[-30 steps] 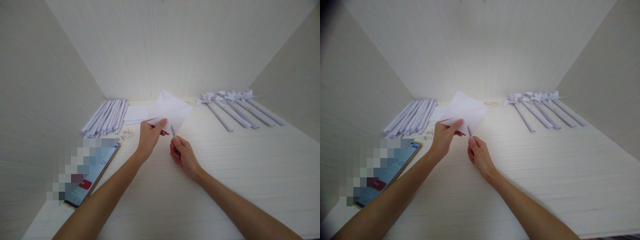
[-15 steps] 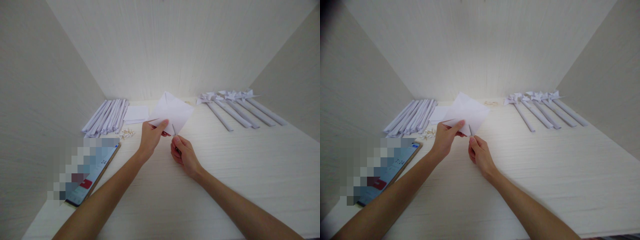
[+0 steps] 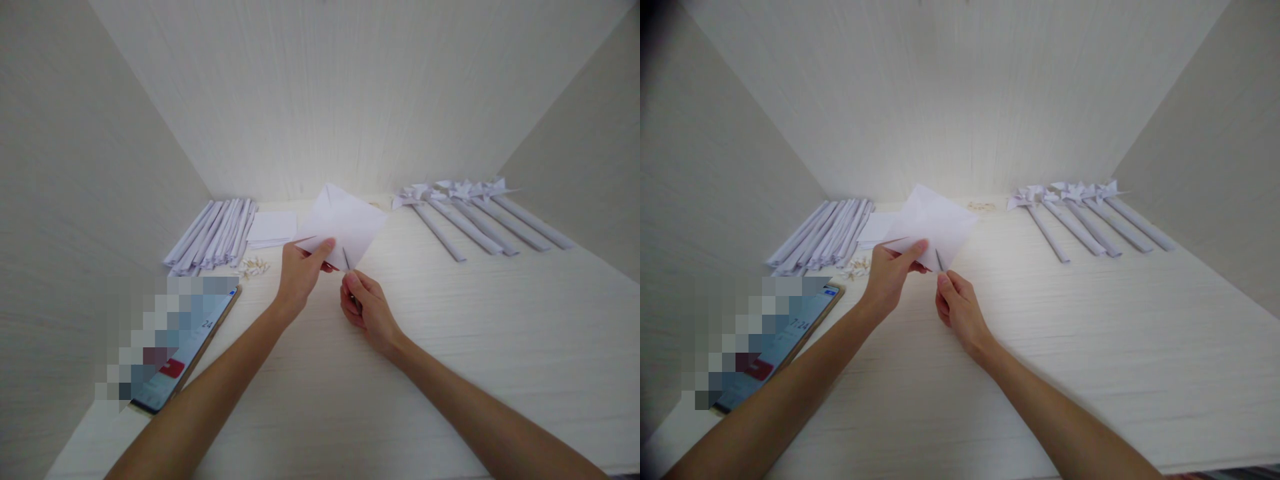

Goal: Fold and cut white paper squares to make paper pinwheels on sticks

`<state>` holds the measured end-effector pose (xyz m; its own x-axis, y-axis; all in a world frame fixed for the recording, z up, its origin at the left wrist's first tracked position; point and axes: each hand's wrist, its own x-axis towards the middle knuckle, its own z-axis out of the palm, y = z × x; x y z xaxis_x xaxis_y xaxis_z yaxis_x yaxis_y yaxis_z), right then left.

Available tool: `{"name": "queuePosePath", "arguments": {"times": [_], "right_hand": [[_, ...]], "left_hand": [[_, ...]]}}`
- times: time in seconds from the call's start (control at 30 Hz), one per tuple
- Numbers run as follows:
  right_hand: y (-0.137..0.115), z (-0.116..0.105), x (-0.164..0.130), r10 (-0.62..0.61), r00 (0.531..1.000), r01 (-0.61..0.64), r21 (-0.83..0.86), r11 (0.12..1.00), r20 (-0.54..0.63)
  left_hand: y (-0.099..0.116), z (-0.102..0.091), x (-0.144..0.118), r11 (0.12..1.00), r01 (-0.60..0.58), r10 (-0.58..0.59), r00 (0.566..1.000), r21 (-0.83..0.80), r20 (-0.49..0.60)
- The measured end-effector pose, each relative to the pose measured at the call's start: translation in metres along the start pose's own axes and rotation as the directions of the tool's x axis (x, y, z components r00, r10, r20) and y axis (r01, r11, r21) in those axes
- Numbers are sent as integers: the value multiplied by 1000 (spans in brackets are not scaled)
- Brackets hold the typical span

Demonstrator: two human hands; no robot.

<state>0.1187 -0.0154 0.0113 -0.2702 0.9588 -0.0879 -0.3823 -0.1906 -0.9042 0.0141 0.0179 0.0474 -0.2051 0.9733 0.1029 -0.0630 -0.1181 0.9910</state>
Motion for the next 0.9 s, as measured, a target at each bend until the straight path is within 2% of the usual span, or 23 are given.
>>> {"name": "queuePosePath", "arguments": {"times": [0.47,0.9], "right_hand": [[1,-2,2,-6,1000,6,29,1000,-29],[1,-3,2,-3,999,5,44,999,-33]], "left_hand": [[-5,0,-1,999,-14,9,996,51,85],[-7,1,-2,999,-14,9,995,46,95]]}}
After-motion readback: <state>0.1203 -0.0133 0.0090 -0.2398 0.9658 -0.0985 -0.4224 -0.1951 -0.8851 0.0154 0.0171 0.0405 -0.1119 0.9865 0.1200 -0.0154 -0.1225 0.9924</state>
